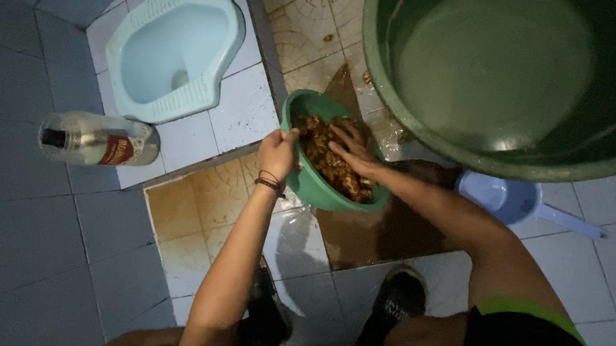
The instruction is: The person washes a batch of brown nuts in a green basin using water from a large tub. They repeatedly scoop water with a blue cup, pour it over the nuts, agitate them by hand, and drain the water back into the tub. The process is repeated multiple times throughout the clip.
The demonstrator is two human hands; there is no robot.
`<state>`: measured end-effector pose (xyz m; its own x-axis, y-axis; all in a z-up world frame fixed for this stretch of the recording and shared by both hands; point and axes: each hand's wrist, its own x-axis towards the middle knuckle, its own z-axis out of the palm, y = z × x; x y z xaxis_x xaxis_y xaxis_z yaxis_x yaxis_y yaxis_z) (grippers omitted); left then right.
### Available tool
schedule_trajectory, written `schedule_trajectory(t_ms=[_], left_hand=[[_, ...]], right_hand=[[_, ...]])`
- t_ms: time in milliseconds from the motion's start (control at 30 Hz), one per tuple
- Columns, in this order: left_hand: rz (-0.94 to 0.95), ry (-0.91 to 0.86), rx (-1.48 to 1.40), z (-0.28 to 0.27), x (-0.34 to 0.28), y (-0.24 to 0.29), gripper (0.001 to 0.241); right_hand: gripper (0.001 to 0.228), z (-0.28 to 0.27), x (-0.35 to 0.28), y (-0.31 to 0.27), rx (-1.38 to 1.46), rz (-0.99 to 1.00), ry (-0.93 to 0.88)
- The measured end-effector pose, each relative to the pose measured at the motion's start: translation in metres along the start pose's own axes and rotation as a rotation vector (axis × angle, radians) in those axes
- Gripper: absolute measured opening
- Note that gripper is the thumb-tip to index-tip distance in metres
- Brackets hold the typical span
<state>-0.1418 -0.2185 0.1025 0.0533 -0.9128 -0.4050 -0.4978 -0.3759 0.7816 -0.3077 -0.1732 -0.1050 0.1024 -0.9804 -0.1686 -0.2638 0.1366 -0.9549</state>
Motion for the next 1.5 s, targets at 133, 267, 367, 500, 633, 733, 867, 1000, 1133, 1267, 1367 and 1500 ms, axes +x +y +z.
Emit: schedule_trajectory(t_ms=[133, 267, 367, 500, 633, 733, 867, 1000, 1133, 1267, 1367, 1500], left_hand=[[0.082, -0.046, -0.065, 0.009, -0.006, 0.009, 0.036], [0.105, -0.06, -0.06, 0.016, -0.009, 0.017, 0.036], [0.102, -0.062, -0.02, 0.016, -0.013, 0.022, 0.037], [0.081, -0.061, -0.011, 0.018, -0.016, 0.029, 0.038], [0.093, -0.05, -0.021, 0.023, -0.016, 0.033, 0.037], [0.107, -0.081, -0.023, 0.026, -0.017, 0.036, 0.038], [0.126, -0.082, -0.007, 0.03, -0.019, 0.041, 0.038], [0.08, -0.06, 0.009, 0.038, -0.02, 0.046, 0.036], [0.142, -0.091, 0.059, 0.046, -0.022, 0.054, 0.039], [0.119, -0.075, 0.062, 0.051, -0.024, 0.06, 0.038], [0.077, -0.073, 0.015, 0.057, -0.025, 0.065, 0.037], [0.039, -0.065, -0.031, 0.058, -0.026, 0.069, 0.035]], right_hand=[[0.078, -0.004, 0.001, 0.004, 0.068, 0.046, -0.065], [0.078, -0.007, -0.001, 0.007, 0.037, 0.043, -0.059], [0.078, -0.006, -0.001, 0.009, 0.011, 0.046, -0.043], [0.078, -0.006, 0.001, 0.011, 0.049, -0.013, -0.005], [0.08, -0.01, -0.001, 0.005, 0.109, 0.052, -0.044], [0.081, -0.016, -0.004, -0.002, 0.078, 0.098, -0.067], [0.077, -0.022, -0.005, 0.0, -0.01, -0.014, -0.024], [0.076, -0.024, 0.0, 0.022, -0.01, -0.044, -0.012], [0.076, -0.018, 0.017, 0.049, -0.051, -0.111, 0.022], [0.08, -0.015, 0.025, 0.072, 0.395, -0.002, -0.091], [0.075, -0.017, 0.024, 0.08, 0.184, -0.191, 0.021], [0.077, -0.019, 0.026, 0.072, -0.003, -0.202, 0.044]])
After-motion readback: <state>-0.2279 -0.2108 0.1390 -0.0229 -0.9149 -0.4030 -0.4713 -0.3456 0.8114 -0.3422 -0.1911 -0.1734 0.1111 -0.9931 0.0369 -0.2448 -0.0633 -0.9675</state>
